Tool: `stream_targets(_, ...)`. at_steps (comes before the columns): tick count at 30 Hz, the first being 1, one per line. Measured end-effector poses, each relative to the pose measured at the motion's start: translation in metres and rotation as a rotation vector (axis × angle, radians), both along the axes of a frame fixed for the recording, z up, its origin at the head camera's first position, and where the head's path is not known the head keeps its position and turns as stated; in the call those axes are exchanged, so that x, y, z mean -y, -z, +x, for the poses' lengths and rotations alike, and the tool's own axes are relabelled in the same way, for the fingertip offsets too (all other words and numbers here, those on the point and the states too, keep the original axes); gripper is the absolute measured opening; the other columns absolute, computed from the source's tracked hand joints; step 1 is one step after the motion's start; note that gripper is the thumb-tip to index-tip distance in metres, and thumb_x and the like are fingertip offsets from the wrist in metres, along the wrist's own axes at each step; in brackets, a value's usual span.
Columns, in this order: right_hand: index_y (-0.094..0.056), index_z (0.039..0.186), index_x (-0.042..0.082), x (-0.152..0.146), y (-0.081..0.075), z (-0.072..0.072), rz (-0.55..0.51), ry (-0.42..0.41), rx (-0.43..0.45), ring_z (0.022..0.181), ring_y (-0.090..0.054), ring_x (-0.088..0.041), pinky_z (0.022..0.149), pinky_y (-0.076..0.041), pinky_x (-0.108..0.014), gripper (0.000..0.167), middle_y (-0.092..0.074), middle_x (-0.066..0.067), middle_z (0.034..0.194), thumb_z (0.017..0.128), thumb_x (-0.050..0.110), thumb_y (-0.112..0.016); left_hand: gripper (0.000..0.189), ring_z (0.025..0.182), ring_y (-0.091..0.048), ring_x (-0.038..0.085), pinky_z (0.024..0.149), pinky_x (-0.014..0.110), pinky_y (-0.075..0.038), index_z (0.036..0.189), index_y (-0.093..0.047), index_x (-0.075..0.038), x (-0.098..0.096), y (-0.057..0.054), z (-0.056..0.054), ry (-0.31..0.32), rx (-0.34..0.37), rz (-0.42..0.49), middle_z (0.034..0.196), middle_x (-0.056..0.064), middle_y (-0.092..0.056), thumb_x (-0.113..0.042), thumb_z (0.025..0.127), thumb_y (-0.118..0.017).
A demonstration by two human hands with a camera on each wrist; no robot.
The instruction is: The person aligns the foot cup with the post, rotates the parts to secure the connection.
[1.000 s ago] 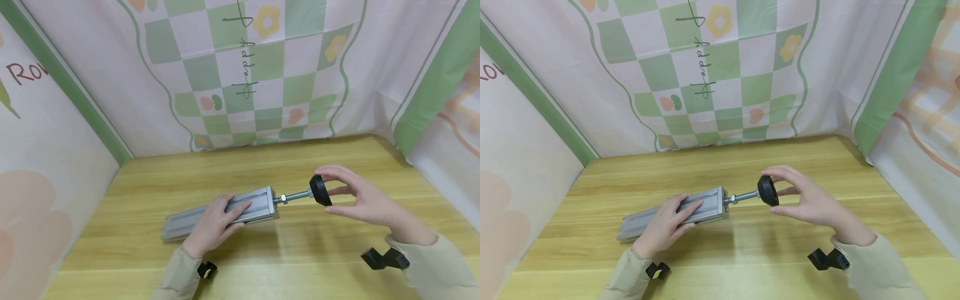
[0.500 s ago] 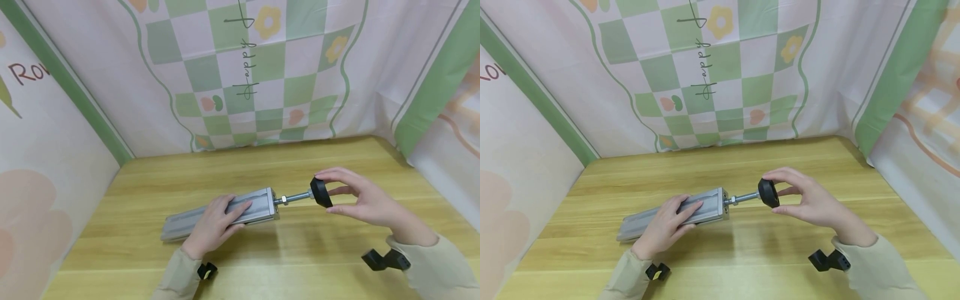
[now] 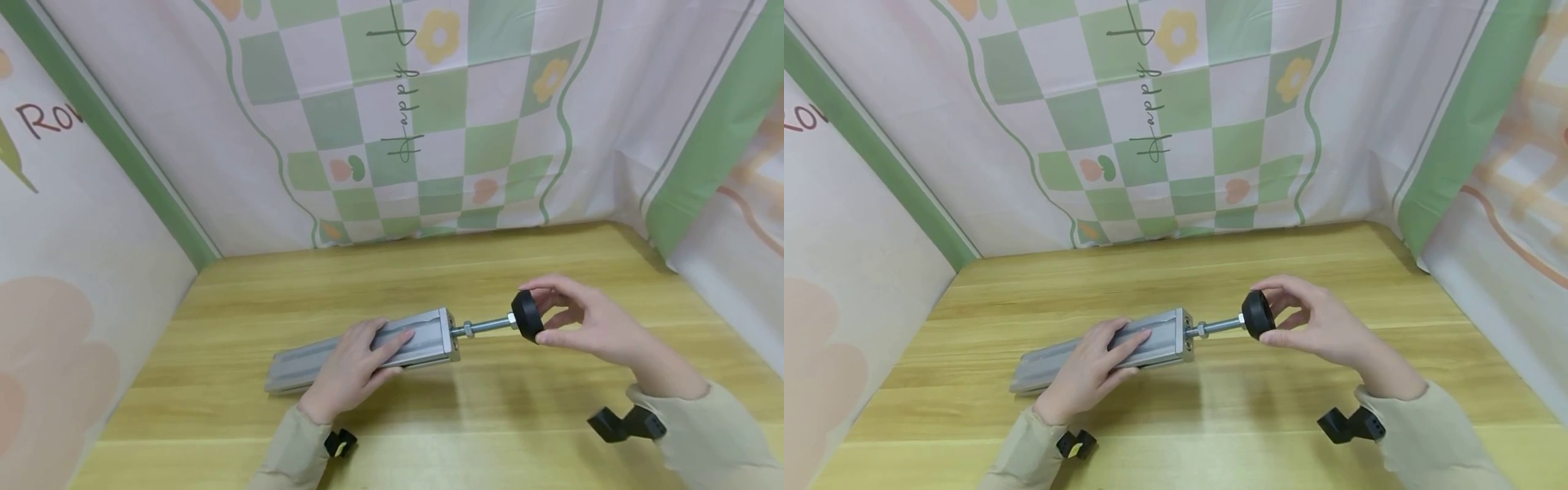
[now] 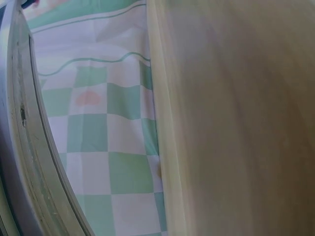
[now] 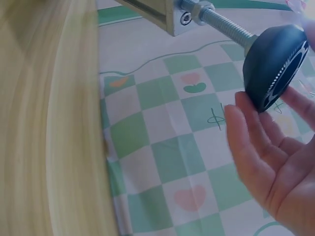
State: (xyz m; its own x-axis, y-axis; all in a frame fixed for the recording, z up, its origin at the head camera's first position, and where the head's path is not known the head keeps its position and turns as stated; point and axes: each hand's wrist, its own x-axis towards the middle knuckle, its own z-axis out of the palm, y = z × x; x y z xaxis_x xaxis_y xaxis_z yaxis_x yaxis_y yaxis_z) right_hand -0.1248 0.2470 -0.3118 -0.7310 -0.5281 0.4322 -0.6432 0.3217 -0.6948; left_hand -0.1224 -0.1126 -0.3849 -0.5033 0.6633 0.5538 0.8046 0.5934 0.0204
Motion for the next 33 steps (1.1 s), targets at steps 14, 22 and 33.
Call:
stream_targets(14, -0.049, 0.095, 0.007, 0.011, 0.0, 0.0, 0.063, 0.167, 0.299, 0.057, -0.054, -0.013, 0.052, -0.052, -0.029, 0.006, -0.055, 0.002, 0.069, 0.098, 0.011, -0.046, 0.056, 0.114, -0.054, 0.028, 0.1, 0.045, -0.044, 0.141, -0.045, -0.023, 0.0, 0.0, 0.0, -0.004, 0.023, -0.008, 0.125, 0.017, -0.052, -0.037, 0.09, -0.062)
stream_targets(22, -0.049, 0.092, 0.005, 0.011, -0.001, -0.001, 0.068, 0.183, 0.339, 0.054, -0.056, -0.014, 0.053, -0.053, -0.03, 0.013, -0.054, 0.002, 0.062, 0.1, 0.013, -0.043, 0.052, 0.115, -0.053, 0.028, 0.101, 0.044, -0.043, 0.141, -0.046, -0.024, -0.001, 0.0, 0.0, -0.015, 0.038, -0.019, 0.126, 0.016, -0.052, -0.05, 0.1, -0.028)
stream_targets(33, -0.041, 0.136, -0.003, -0.002, 0.001, 0.001, 0.047, -0.126, -0.126, 0.122, -0.046, 0.001, 0.079, -0.055, -0.022, 0.079, -0.038, 0.005, 0.144, 0.066, -0.016, -0.076, 0.051, 0.116, -0.053, 0.03, 0.101, 0.046, -0.043, 0.14, -0.047, -0.022, 0.0, -0.002, 0.0, -0.013, 0.046, -0.002, 0.125, 0.017, -0.052, -0.048, 0.099, -0.033)
